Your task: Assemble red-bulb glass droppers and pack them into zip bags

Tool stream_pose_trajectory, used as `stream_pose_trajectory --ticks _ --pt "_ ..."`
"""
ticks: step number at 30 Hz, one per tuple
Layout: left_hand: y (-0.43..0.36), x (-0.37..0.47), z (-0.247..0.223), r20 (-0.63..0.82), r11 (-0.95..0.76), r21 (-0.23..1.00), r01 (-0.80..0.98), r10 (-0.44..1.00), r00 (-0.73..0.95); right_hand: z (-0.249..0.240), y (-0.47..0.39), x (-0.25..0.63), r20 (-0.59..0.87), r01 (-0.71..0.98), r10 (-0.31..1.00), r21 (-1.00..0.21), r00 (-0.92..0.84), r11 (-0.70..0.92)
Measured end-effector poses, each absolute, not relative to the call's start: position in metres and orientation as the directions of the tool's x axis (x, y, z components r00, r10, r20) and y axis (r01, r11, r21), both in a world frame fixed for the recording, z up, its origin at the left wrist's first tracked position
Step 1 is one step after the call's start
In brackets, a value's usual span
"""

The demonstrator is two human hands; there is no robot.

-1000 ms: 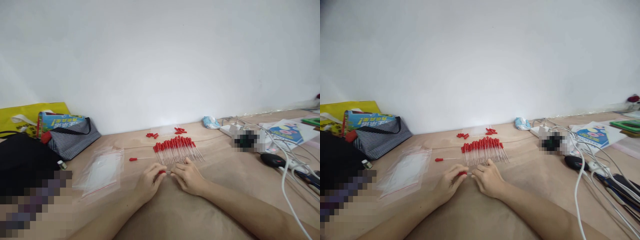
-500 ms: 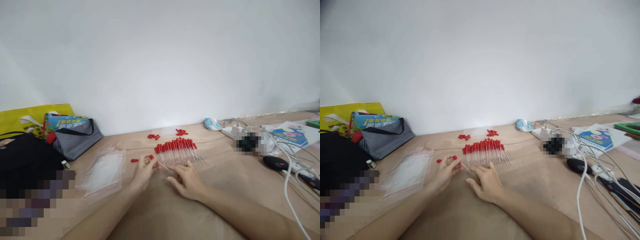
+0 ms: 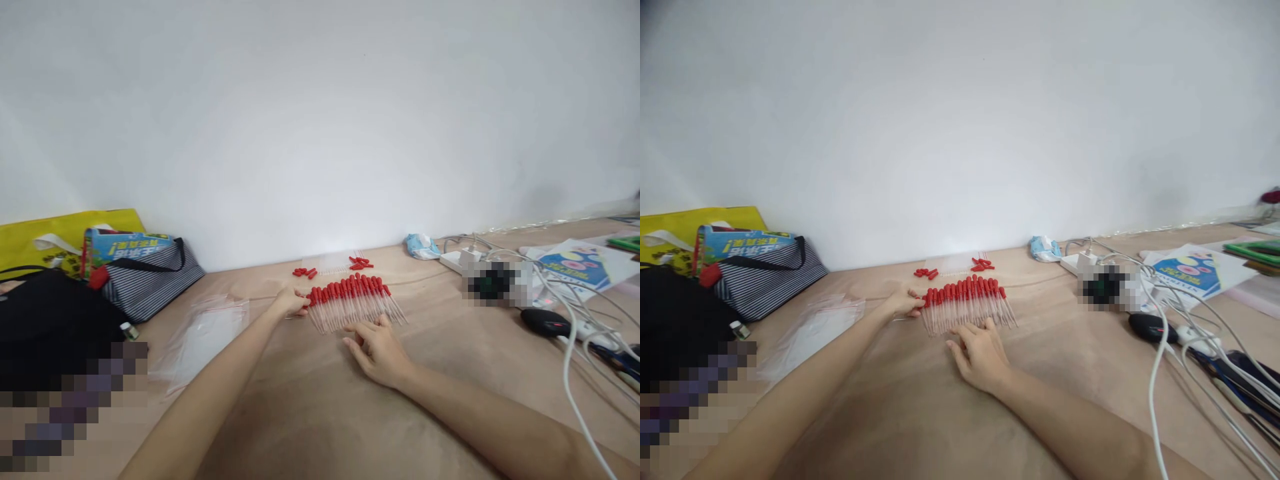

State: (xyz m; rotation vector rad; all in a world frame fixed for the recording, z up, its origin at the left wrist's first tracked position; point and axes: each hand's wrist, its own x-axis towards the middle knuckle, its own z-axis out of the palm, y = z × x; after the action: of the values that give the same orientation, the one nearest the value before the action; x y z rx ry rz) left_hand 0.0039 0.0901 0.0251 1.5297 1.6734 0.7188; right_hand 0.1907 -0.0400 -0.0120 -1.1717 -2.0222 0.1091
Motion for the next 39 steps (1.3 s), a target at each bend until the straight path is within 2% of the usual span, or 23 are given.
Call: stream_pose_trajectory --ticks 3,5,7,11,15,21,30,39 --pt "0.083 -0.018 0.040 -0.076 -0.076 0.665 0.743 0.983 0.169 -0.013 -0.039 0.193 0.583 0.706 0.758 -0.403 -0.292 0.582" --pt "0.074 -0.038 0.053 -0.043 -0.242 0.562 0.791 0.946 0.320 -0.013 -0.038 0.194 0.582 0.715 0.755 -0.385 -0.303 0.583" --pt "0.066 -0.055 0.061 -0.034 -0.374 0.461 0.805 0.899 0.437 -0.014 -0.038 0.195 0.579 0.720 0.757 -0.381 -0.303 0.580" --pt "0.057 -0.069 0.059 0.015 -0.549 0.287 0.785 0.822 0.569 -0.014 -0.037 0.196 0.578 0.722 0.753 -0.369 -0.314 0.585" --pt "0.058 -0.063 0.045 0.077 -0.655 0.186 0.732 0.752 0.654 -0.013 -0.037 0.196 0.571 0.722 0.747 -0.349 -0.342 0.597" --pt "0.057 -0.051 0.030 0.198 -0.696 0.188 0.694 0.718 0.667 -0.013 -0.038 0.196 0.573 0.710 0.745 -0.361 -0.342 0.604" --pt "0.060 -0.032 0.004 0.366 -0.603 0.277 0.748 0.786 0.499 -0.012 -0.038 0.196 0.560 0.722 0.740 -0.327 -0.371 0.609" --pt "0.060 -0.032 0.003 0.405 -0.506 0.311 0.804 0.836 0.370 -0.010 -0.039 0.195 0.542 0.703 0.757 -0.372 -0.366 0.606"
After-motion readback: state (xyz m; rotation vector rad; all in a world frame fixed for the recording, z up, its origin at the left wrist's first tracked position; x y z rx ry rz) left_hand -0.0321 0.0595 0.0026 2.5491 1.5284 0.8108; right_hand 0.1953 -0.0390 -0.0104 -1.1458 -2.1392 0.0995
